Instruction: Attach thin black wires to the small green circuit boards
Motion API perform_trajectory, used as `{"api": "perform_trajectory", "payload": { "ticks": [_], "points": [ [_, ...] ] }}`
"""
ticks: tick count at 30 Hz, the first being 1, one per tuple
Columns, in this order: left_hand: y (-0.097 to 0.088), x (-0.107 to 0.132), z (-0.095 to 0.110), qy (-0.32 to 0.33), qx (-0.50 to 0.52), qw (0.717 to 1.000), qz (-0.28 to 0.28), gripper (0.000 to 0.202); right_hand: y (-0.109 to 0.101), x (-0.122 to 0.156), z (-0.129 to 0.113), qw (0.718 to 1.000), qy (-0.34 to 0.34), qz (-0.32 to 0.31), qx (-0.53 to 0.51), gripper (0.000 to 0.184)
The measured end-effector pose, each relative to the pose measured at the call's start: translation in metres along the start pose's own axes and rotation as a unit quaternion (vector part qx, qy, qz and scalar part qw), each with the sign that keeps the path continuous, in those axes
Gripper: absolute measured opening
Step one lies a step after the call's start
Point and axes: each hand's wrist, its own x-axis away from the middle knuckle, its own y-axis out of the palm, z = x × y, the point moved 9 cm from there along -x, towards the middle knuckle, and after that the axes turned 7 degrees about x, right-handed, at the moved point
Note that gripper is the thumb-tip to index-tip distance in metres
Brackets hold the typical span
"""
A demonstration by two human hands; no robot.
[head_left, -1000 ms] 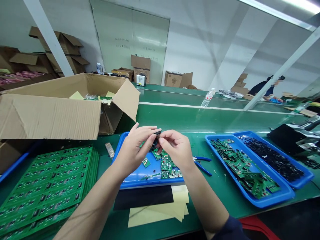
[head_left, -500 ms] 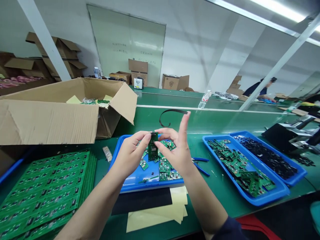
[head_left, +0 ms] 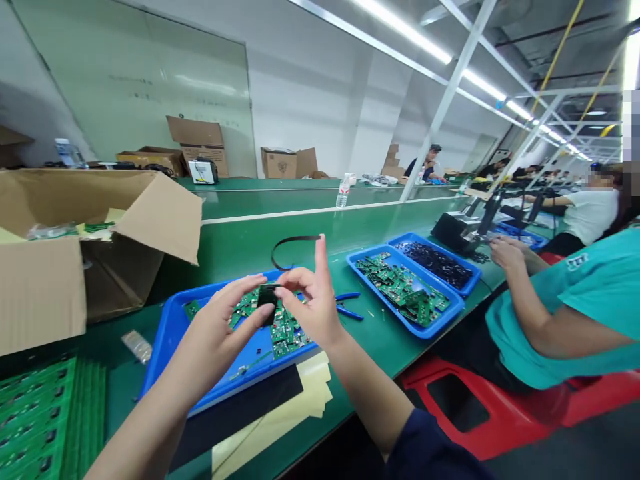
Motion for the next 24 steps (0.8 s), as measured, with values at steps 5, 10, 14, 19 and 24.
{"api": "perform_trajectory", "payload": {
  "ticks": [5,10,14,19,24],
  "points": [
    [-0.017,-0.005,-0.015,-0.009,-0.152,0.988,-0.002,0.055,-0.107,0.024,0.056,0.965,0.104,0.060,0.234,0.088],
    [-0.046,-0.007,-0.053,-0.089,-0.316,0.944,-0.045,0.032,-0.247,0.042,0.106,0.839,0.238,0.079,0.484,0.089],
    [-0.041,-0.002,-0.106,-0.193,-0.366,0.898,-0.147,0.028,-0.294,0.044,0.129,0.797,0.313,0.066,0.513,0.091],
    [-0.012,-0.006,-0.145,-0.195,-0.367,0.892,-0.179,0.032,-0.281,0.026,0.113,0.682,0.316,0.053,0.658,0.082],
    [0.013,-0.007,-0.150,-0.165,-0.367,0.897,-0.182,0.027,-0.196,-0.010,0.071,0.849,0.214,0.123,0.467,0.073]
  ]
}}
